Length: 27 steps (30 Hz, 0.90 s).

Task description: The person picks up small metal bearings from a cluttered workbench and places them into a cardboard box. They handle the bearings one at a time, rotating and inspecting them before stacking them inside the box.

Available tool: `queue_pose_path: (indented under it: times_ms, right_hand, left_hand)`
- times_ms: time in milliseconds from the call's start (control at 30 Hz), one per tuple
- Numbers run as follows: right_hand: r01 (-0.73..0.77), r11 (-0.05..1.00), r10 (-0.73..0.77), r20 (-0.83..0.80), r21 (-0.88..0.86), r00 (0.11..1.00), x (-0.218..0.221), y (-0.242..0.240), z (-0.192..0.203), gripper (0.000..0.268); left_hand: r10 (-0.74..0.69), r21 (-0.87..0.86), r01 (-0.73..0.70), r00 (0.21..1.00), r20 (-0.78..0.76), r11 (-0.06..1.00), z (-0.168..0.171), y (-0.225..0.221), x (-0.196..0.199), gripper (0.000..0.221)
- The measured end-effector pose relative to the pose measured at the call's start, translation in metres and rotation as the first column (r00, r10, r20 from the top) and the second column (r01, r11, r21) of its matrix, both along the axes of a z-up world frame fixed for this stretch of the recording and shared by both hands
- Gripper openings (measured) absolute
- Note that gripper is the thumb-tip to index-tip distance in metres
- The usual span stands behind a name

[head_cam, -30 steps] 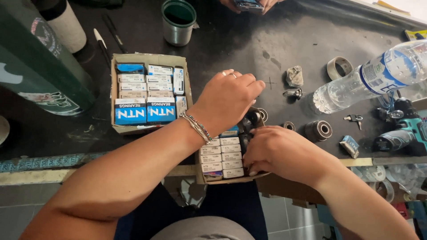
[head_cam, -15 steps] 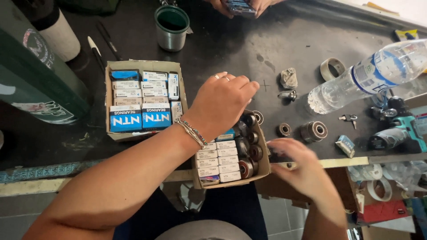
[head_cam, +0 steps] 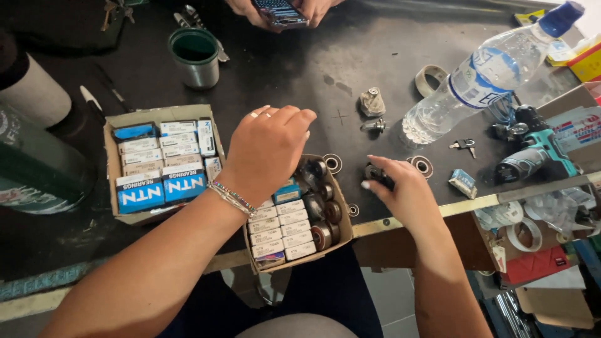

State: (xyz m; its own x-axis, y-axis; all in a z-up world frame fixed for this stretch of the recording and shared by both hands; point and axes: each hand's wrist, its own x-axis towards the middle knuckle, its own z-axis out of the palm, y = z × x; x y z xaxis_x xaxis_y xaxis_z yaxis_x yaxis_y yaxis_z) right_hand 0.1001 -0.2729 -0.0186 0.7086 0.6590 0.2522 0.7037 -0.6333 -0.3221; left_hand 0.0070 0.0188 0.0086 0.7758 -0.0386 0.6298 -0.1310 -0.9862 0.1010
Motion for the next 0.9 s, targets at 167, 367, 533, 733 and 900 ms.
queue_pose_path:
  times_ms: [167,367,533,733,900]
  right_hand:
    - [0.137,0.987,-0.124,-0.146,0.079,0.982,-0.011,0.012,0.012,0.05]
    - [0.08,0.665,0.298,-0.363,0.742,0.883,-0.04,0.024,0.022,0.053]
    - [-0.327,0.836,0.403,-0.089,0.44,0.911,-0.069,0.059,0.035,0.049]
    - [-0.534,0.82,0.552,-0.039,0.205,0.833,-0.069,0.072,0.059,0.028]
    - [-0.617,0.785,0.619,-0.035,0.056,0.785,-0.069,0.083,0.069,0.029]
  left_hand:
    - [0.037,0.043,-0.04,0.997,0.061,0.998,-0.007,0.001,0.003,0.024]
    - [-0.009,-0.044,0.01,0.999,0.035,0.999,-0.002,0.0,0.0,0.021]
    - [-0.036,-0.045,0.035,0.999,-0.025,0.998,0.003,0.002,-0.001,0.023]
    - [0.013,-0.008,-0.013,1.0,0.025,1.0,-0.009,-0.001,0.006,0.026]
    - [-0.008,-0.039,0.008,1.0,-0.004,0.999,-0.002,0.0,0.004,0.022]
